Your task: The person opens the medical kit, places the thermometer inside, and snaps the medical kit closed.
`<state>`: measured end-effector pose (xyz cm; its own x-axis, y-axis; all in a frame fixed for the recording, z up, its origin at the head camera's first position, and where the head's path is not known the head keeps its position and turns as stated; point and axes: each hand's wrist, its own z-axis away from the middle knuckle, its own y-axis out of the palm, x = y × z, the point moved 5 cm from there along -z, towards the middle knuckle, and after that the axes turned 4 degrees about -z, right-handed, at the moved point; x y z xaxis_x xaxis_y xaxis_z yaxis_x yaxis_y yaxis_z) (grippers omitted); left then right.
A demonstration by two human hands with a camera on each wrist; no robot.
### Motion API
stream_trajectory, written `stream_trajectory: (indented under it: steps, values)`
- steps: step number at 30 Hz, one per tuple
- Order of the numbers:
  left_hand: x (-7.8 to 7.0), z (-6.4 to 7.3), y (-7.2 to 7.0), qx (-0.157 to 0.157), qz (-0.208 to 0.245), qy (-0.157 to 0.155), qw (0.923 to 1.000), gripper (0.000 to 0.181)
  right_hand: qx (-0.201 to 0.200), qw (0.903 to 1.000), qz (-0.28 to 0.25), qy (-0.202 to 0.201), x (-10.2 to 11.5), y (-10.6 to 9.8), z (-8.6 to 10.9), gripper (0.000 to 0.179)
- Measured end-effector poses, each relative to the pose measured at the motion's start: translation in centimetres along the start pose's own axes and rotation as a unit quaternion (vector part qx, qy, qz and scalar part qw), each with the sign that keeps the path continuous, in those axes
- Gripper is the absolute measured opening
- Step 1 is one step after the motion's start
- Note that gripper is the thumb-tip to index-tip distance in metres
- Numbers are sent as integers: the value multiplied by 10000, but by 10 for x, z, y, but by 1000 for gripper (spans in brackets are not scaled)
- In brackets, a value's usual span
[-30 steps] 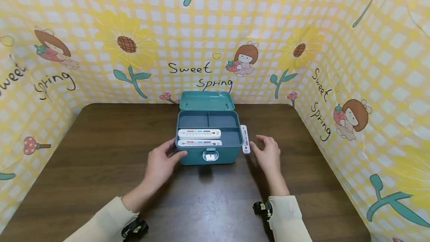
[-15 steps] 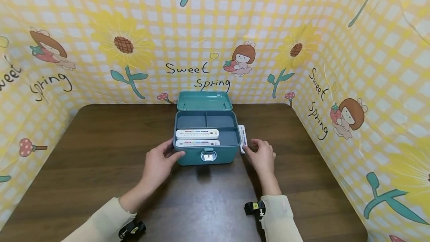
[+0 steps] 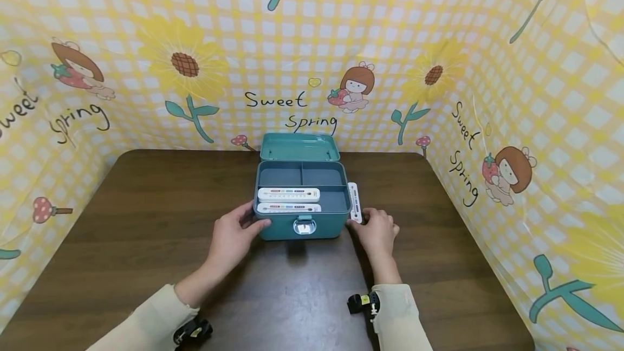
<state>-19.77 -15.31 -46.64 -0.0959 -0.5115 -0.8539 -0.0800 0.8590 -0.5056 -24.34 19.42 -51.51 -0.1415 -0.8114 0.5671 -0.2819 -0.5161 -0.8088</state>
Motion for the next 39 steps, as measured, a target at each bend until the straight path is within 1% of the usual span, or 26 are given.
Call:
stream_trajectory:
  steps: [7, 15, 20, 24, 27, 31, 35, 39]
  values:
    - [0, 1, 0, -3, -61, -50, 10000, 69, -145, 9997, 95, 143, 1, 4, 0, 53]
    - [-3, 1, -1, -44, -68, 26, 10000, 68, -356, 9991, 88, 189, 1, 3, -1, 42]
    - [-2, 2, -2, -55, -83, 12, 9999, 67, -469, 9985, -66, 270, -4, 2, -1, 36]
    - [0, 1, 0, -54, -68, -18, 10000, 66, -668, 9968, -247, 357, -9, 0, -1, 29]
    - [0, 0, 0, -80, -66, 14, 9999, 65, -818, 9947, -466, 407, -10, -1, -3, 28]
    - [1, 2, 0, -92, -92, 44, 9999, 65, -955, 9896, -945, 513, -14, -4, -5, 29]
    - [0, 3, 0, -67, -75, 8, 9999, 66, -1183, 9805, -1482, 517, -17, -13, -6, 31]
    - [-1, 3, 0, -46, -91, -33, 9999, 66, -1403, 9683, -2040, 345, -17, -27, -10, 31]
